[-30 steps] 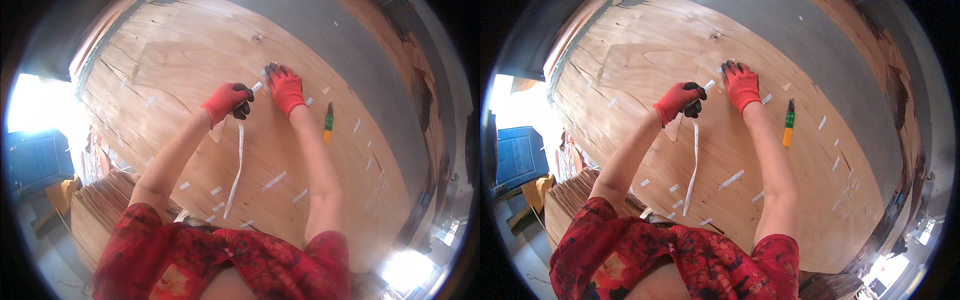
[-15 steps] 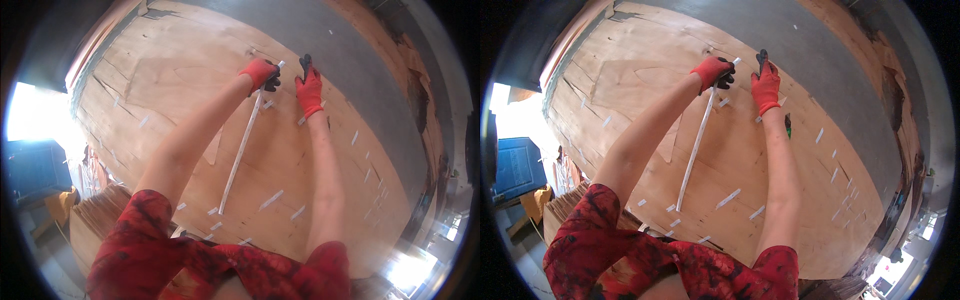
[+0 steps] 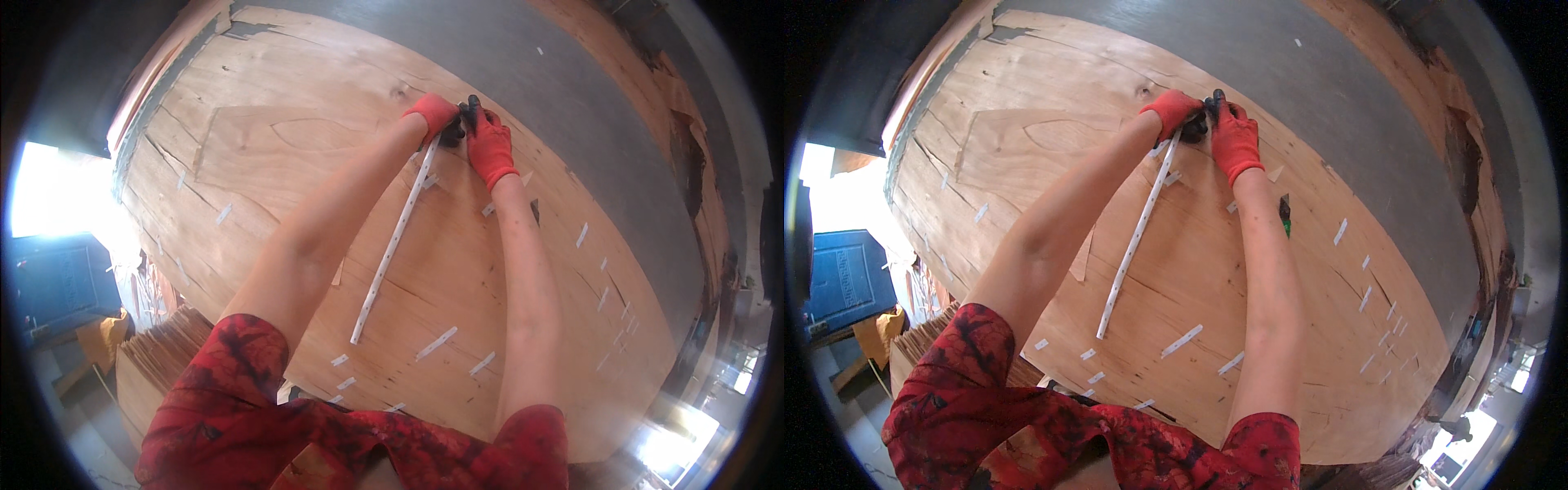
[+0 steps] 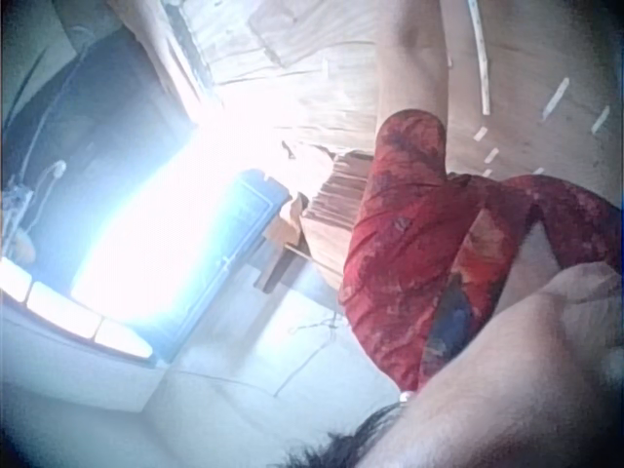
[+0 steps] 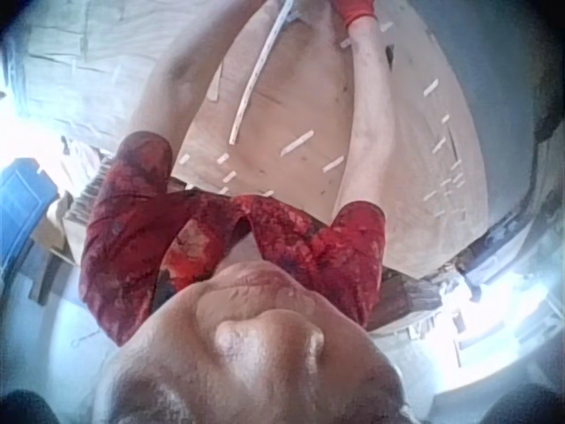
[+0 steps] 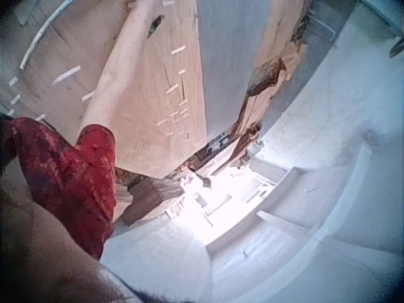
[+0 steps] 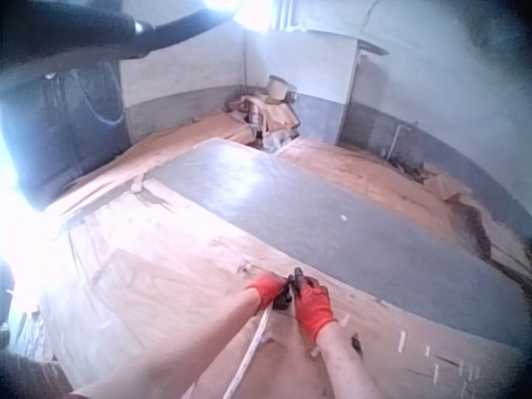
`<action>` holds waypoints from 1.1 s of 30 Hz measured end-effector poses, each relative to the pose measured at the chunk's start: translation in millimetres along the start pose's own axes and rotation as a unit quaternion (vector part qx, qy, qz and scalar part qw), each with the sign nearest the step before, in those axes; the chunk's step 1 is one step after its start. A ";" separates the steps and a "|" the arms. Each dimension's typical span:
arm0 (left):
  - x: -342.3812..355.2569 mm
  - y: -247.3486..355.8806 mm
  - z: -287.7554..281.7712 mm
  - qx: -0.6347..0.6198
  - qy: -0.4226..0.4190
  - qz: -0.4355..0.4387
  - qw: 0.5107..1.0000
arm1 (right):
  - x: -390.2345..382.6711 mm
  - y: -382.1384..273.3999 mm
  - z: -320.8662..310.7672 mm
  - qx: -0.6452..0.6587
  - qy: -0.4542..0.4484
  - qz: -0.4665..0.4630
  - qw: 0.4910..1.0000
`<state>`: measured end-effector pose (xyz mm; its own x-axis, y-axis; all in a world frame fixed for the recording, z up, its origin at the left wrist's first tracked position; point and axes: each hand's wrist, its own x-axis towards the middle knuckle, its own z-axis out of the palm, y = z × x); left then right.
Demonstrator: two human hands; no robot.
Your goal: The person cuts out a damaged section of a wood veneer sheet using a utility knife and then applies pieces of white tape to bridge the remaining seams.
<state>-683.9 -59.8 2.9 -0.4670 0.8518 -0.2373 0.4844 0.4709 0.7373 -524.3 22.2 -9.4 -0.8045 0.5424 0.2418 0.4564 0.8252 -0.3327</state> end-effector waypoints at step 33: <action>-65.3 -82.6 -138.3 -0.252 0.021 -0.123 0.960 | 11.3 -22.5 -26.1 -0.161 -0.096 -0.120 0.975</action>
<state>-795.8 -186.0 45.0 -0.5558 0.7137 -0.4263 -0.0588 0.4778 0.8765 -533.8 13.9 24.6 -0.9455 0.3127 0.0915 0.3159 0.9485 0.0232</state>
